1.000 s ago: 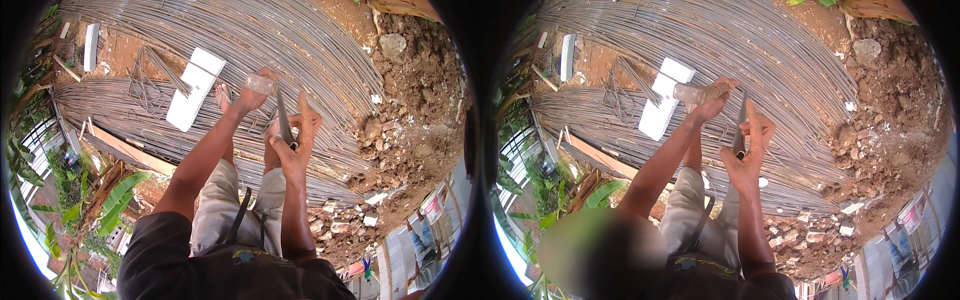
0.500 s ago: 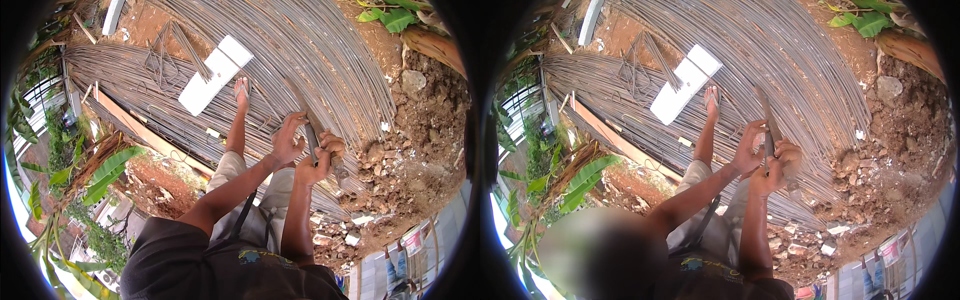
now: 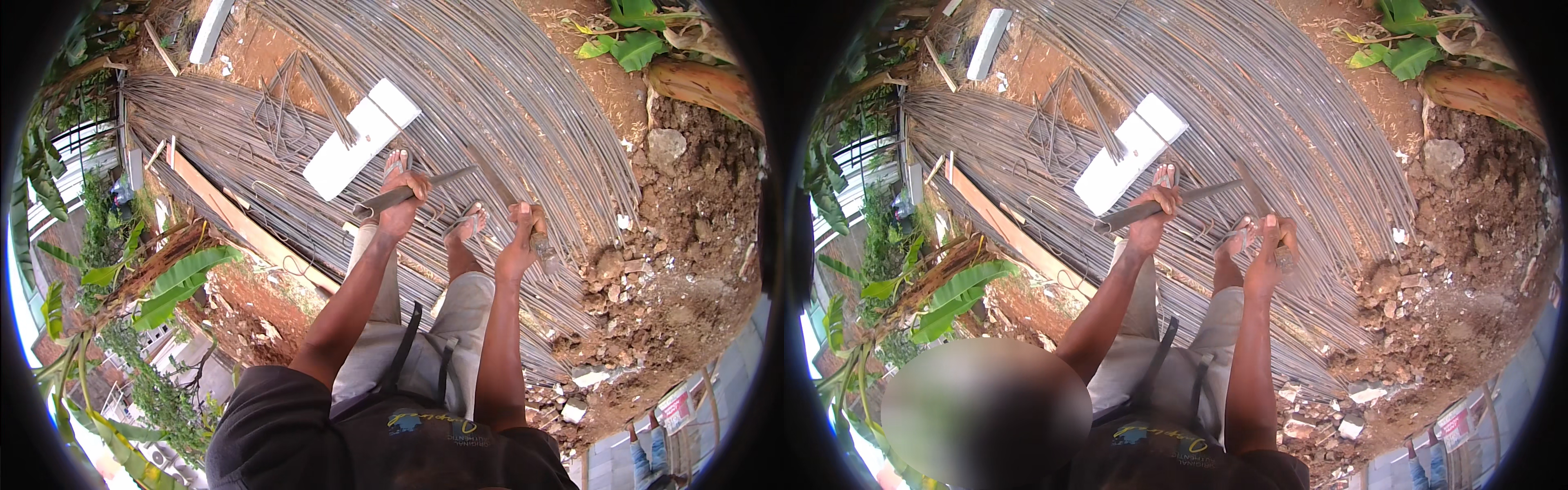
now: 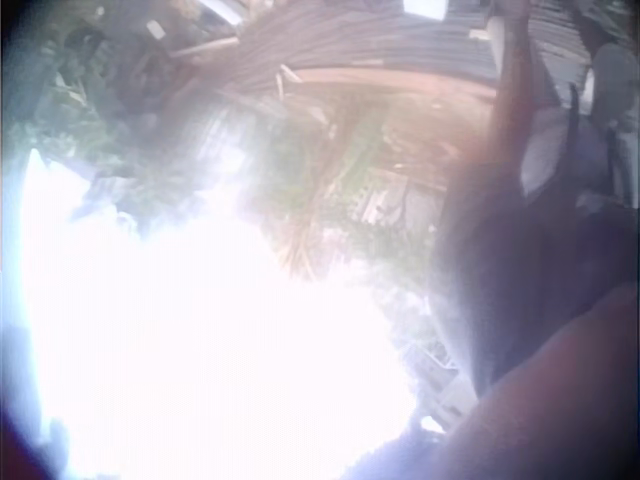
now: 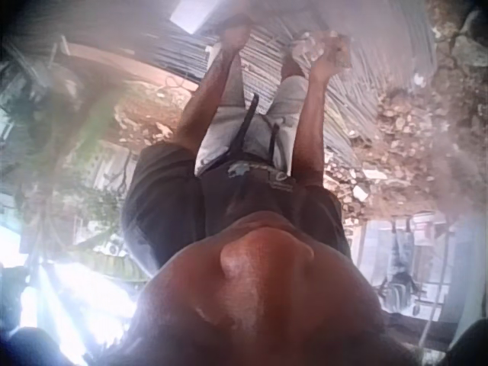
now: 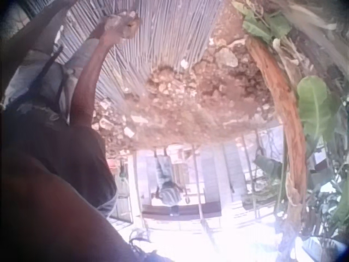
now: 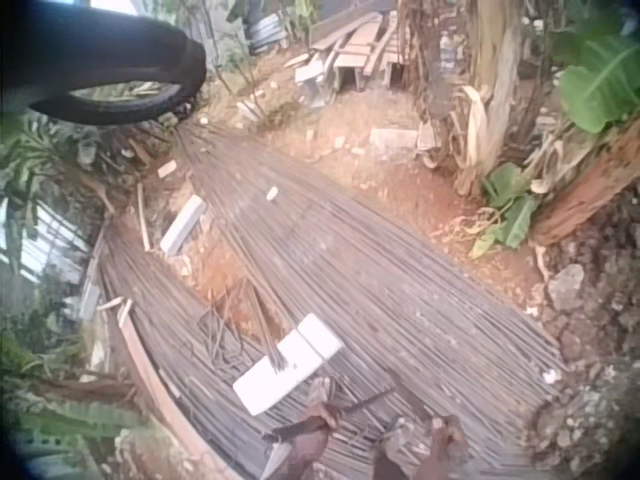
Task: The person uses a long metal bar to repeatedly strike and cut a bundle of metal rods laid on the ground. The person holds the bar with both hands and delivers downward blows to separate the rods.
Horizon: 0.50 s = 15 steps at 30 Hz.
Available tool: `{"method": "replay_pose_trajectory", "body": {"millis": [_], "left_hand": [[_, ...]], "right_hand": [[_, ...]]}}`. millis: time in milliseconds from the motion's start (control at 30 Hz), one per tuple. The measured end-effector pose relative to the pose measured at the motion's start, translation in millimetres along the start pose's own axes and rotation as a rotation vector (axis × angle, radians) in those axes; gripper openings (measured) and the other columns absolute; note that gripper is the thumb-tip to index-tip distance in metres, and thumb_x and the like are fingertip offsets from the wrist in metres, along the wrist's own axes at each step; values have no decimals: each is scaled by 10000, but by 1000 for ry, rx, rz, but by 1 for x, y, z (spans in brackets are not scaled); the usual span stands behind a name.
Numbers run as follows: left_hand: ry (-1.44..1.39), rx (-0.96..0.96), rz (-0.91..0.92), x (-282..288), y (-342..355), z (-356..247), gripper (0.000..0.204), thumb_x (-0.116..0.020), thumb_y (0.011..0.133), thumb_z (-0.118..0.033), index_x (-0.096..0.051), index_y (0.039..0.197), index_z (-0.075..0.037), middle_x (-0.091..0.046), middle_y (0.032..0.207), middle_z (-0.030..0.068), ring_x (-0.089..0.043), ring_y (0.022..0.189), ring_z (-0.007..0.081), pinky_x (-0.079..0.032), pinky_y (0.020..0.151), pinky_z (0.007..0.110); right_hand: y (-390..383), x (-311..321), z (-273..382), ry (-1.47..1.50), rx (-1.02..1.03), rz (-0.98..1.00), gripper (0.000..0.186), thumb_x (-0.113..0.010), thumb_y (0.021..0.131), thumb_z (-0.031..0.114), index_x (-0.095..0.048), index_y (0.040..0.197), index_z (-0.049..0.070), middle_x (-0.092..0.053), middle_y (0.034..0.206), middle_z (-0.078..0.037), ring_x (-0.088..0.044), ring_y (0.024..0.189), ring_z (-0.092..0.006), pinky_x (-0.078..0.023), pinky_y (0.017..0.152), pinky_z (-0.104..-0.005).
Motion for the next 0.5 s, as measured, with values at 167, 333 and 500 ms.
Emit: {"method": "replay_pose_trajectory", "body": {"millis": [167,333,500], "left_hand": [[130,-11,148,-1,2,-124,340,-659,721,209,-537,736,-108,-569,768,20,-568,783,189,-466,1069,455],[179,43,250,15,16,-165,325,-679,739,130,-499,732,-140,-528,787,-8,-531,780,135,-422,1112,439],[228,100,204,45,42,-152,250,-706,786,10,-495,746,-119,-490,816,-13,-477,795,131,-393,1088,406]], "right_hand": [[-4,22,-10,78,-20,-48,328,-565,1071,188,-555,791,19,-614,916,-92,-586,938,-190,-450,914,-371],[-9,25,-12,20,-66,-97,311,-563,1063,173,-567,794,15,-616,925,-89,-599,1016,-214,-446,961,-387],[-1,21,-10,91,28,-152,273,-565,1041,141,-586,814,-9,-615,901,-100,-612,992,-245,-471,1027,-442]]}}
Point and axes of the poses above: each hand's wrist, its own y-axis towards the middle knuckle, its own x-axis out of the back of the hand, z = x × y, the point moved 9 cm from there along y, towards the middle knuckle
